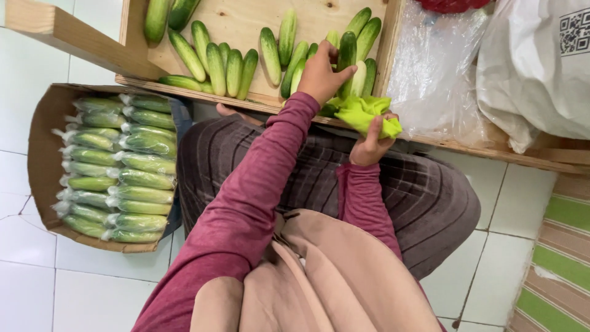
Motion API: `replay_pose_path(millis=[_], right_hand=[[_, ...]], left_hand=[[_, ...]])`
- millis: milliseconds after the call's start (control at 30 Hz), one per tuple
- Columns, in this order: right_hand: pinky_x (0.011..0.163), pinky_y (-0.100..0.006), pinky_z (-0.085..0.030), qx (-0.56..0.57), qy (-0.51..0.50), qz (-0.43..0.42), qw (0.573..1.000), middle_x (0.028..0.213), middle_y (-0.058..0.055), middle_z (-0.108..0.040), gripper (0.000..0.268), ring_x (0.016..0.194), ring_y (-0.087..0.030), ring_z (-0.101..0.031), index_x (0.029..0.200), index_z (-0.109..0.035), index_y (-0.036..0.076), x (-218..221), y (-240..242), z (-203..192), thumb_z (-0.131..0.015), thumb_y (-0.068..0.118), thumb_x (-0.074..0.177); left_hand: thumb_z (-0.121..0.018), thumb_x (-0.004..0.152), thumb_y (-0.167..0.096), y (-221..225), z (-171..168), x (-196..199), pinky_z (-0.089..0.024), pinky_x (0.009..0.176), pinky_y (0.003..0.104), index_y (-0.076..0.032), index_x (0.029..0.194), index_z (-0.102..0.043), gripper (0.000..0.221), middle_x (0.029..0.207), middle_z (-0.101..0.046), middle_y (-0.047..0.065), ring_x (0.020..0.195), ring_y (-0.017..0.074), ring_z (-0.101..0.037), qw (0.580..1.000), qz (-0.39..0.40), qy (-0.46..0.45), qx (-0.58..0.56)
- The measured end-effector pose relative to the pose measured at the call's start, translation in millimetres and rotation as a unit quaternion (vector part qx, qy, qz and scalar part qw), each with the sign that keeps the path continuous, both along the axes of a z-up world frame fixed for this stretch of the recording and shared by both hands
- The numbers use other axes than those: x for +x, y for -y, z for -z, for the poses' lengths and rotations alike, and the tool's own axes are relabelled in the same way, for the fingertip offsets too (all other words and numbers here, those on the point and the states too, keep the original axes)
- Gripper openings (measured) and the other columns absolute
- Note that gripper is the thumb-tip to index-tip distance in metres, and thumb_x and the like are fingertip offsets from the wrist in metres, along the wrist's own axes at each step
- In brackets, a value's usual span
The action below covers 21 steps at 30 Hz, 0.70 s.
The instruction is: The person sits on the floor and wipes cucumbers with a green cloth. They then place each cucumber into a clear plastic bag, seal it, and place it into a cardboard box. The process is repeated for multiple cucumbers.
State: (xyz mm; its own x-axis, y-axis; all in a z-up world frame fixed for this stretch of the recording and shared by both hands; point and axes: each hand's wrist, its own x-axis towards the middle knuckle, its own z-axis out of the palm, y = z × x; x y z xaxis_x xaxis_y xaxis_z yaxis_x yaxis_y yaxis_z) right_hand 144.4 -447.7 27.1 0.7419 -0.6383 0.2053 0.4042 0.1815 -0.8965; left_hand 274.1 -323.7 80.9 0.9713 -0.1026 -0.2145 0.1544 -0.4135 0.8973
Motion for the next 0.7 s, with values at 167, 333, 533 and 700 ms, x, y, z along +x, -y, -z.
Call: replay_pose_path(millis=[167, 333, 533, 700], right_hand=[[0.090, -0.042, -0.048, 0.015, 0.066, -0.072, 0.995, 0.099, -0.012, -0.052, 0.039, 0.096, -0.028, -0.057, 0.105, -0.049, 0.003, -8.5, -16.6, -56.4, -0.054, 0.041, 0.100], [0.109, -0.049, -0.041, -0.134, 0.081, -0.161, 0.974, 0.134, -0.019, -0.053, 0.029, 0.136, -0.033, -0.043, 0.071, -0.052, 0.010, -18.0, -41.3, -112.0, -0.057, 0.029, 0.093], [0.122, -0.068, -0.014, -0.379, -0.022, -0.229, 0.896, 0.163, -0.026, -0.030, 0.059, 0.152, -0.051, -0.016, 0.146, -0.049, 0.001, -34.7, -89.2, -94.4, -0.047, 0.046, 0.108], [0.125, -0.066, -0.008, -0.432, -0.132, -0.230, 0.862, 0.170, -0.018, -0.018, 0.053, 0.153, -0.052, -0.013, 0.154, -0.049, 0.004, -22.2, -68.6, -80.5, -0.045, 0.036, 0.112]], left_hand=[[-0.074, 0.088, -0.039, -35.3, -56.8, -45.5, -0.060, 0.084, 0.032, -0.007, 0.126, -0.050, 0.055, 0.119, -0.065, 0.010, 0.099, 0.0189, -0.066, 1.000, 0.012, 0.003, -0.017], [-0.067, 0.100, -0.042, -64.9, 13.2, -88.6, -0.060, 0.082, 0.043, -0.003, 0.142, -0.046, 0.061, 0.109, -0.075, 0.020, 0.097, 0.0307, -0.076, 0.987, -0.024, 0.000, -0.157], [-0.044, 0.115, -0.028, -46.3, 99.9, -110.4, -0.040, 0.116, 0.048, 0.002, 0.137, -0.060, 0.041, 0.133, -0.064, 0.019, 0.126, 0.0220, -0.051, 0.926, -0.057, 0.001, -0.373], [-0.057, 0.103, -0.043, -44.0, 67.2, -120.1, -0.054, 0.100, 0.042, -0.018, 0.114, -0.077, 0.034, 0.111, -0.078, 0.004, 0.115, 0.0221, -0.069, 0.982, 0.062, -0.016, -0.178]])
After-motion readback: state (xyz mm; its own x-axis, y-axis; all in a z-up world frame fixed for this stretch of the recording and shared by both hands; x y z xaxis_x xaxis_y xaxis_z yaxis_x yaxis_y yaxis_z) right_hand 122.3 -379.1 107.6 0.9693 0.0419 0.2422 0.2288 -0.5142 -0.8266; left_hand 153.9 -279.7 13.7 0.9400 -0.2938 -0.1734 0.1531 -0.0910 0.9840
